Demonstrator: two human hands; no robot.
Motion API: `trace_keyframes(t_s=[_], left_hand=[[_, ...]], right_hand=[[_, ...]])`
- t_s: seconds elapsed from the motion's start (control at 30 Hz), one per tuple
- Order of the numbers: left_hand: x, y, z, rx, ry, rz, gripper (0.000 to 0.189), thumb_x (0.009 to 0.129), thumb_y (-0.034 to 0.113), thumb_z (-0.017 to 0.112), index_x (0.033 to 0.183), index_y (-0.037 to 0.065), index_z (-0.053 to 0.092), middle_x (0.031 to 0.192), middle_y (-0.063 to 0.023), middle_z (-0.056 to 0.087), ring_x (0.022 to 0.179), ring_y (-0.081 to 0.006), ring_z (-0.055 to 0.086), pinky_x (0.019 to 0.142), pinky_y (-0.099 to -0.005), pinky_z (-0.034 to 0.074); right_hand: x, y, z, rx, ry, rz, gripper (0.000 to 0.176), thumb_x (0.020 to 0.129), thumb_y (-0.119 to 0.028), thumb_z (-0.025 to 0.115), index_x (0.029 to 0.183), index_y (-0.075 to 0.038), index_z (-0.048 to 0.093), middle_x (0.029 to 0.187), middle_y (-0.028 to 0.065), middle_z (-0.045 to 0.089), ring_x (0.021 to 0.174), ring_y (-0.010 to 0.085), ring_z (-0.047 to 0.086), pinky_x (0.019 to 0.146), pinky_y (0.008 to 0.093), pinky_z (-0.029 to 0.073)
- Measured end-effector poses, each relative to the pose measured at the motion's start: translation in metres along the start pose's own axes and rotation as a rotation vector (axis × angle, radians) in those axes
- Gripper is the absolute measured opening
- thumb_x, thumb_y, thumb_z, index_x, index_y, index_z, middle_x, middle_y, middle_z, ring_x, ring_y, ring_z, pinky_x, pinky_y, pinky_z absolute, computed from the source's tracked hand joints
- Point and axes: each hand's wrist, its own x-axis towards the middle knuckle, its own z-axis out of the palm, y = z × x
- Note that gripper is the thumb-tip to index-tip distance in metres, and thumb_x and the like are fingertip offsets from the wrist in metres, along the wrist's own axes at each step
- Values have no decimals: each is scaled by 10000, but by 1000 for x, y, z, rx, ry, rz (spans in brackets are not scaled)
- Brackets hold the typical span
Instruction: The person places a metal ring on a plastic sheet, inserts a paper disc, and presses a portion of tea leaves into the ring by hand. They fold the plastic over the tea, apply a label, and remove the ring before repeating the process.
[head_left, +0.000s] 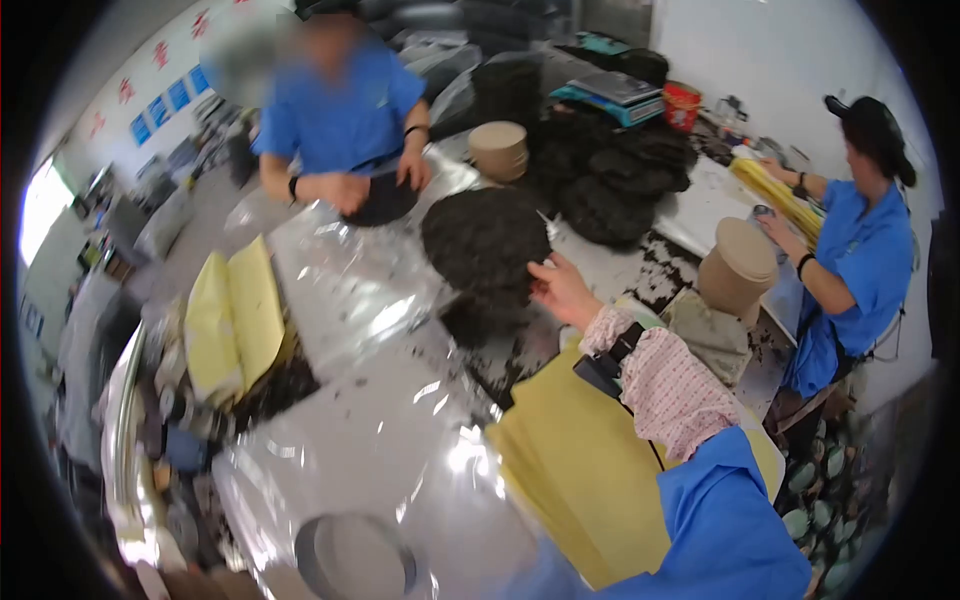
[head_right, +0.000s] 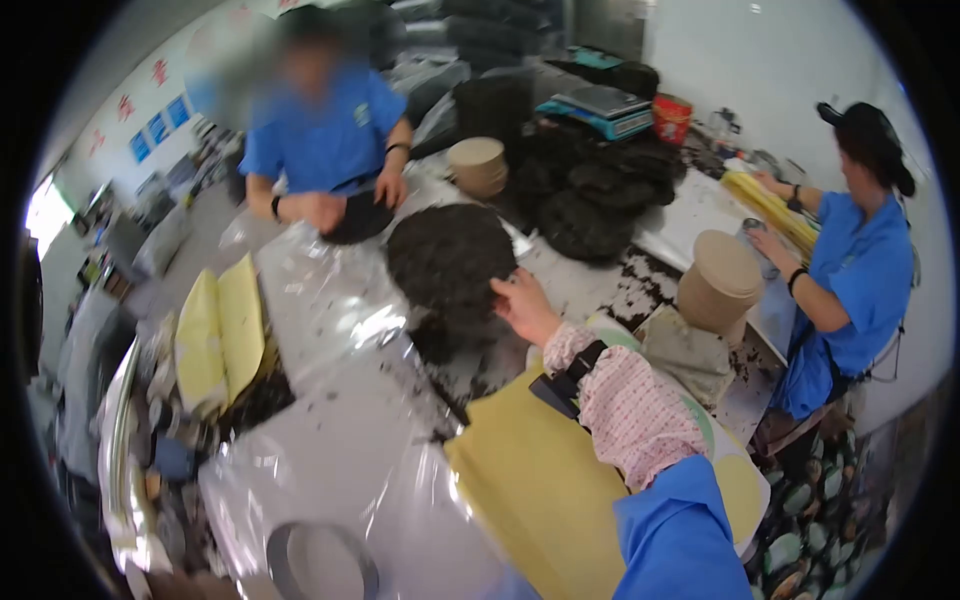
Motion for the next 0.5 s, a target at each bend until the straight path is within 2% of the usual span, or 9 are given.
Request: trace_keyframes(t_s=[0.03,0.07,0.1,0.17,0.27,0.33,0.37,0.4,0.5], left_hand=[[1,-2,0,1,32,58,200,941,208,697,1060,71,780,926,-105,776,718,-282,732,652,-391,571],[-2,-2,-5,1,-89,-22,218,981,166,637,1115,47,760,1032,-141,764,884,-317,737,773,-398,581],[-12,-34,14,-126,-56,-14,231,915,89,657,1122,42,751,1050,-149,747,917,-286,725,770,-372,570],[-28,-55,13,-273,-60,56,320,870,-5,635,1181,5,713,1131,-188,713,1002,-278,707,814,-347,556],[-48,42,-24,-615,-72,96,321,855,-65,621,1162,-31,711,1154,-157,737,976,-276,724,808,-342,554],[-66,121,-11,-778,70,512,223,848,21,709,1063,-33,737,1065,-162,753,929,-264,732,811,-353,571],[-81,157,-4,-922,-125,449,211,835,65,733,1033,-9,741,1045,-150,753,971,-282,733,823,-360,577],[-81,190,1,-877,-92,654,235,796,44,738,1030,25,744,1054,-129,752,1024,-282,728,834,-357,577],[-114,216,40,-890,-164,635,268,751,27,742,1017,59,750,1086,-92,748,1042,-254,727,820,-363,580]], right_hand=[[-19,22,18,-94,1,103,483,926,-77,700,1369,-70,509,1022,45,673,850,157,656,707,323,544],[-43,39,43,-188,-4,199,544,925,-80,702,1423,-75,483,1029,44,674,864,153,656,714,327,542],[-69,51,67,-310,56,228,649,894,-106,720,1479,-42,445,1104,103,690,969,219,678,806,378,542],[-65,93,67,-710,-2,-24,635,861,-117,729,1437,-19,479,1146,159,688,1038,289,672,881,403,526],[-86,101,80,-1095,-45,-297,532,802,-132,727,1288,13,566,1175,237,678,1127,396,640,985,416,490],[-94,101,88,-917,-78,-589,434,832,-106,714,1237,-16,585,1128,181,685,1073,327,668,954,392,513],[-111,88,105,-758,-118,-450,425,843,-106,719,1233,-16,579,1141,174,677,1061,321,671,953,388,515],[-129,84,117,-600,-147,-310,416,853,-105,724,1229,-15,572,1155,167,670,1048,316,674,952,384,518],[-147,94,129,-886,-43,-235,534,878,-220,746,1310,8,532,1288,224,606,1159,367,621,1028,419,478]])
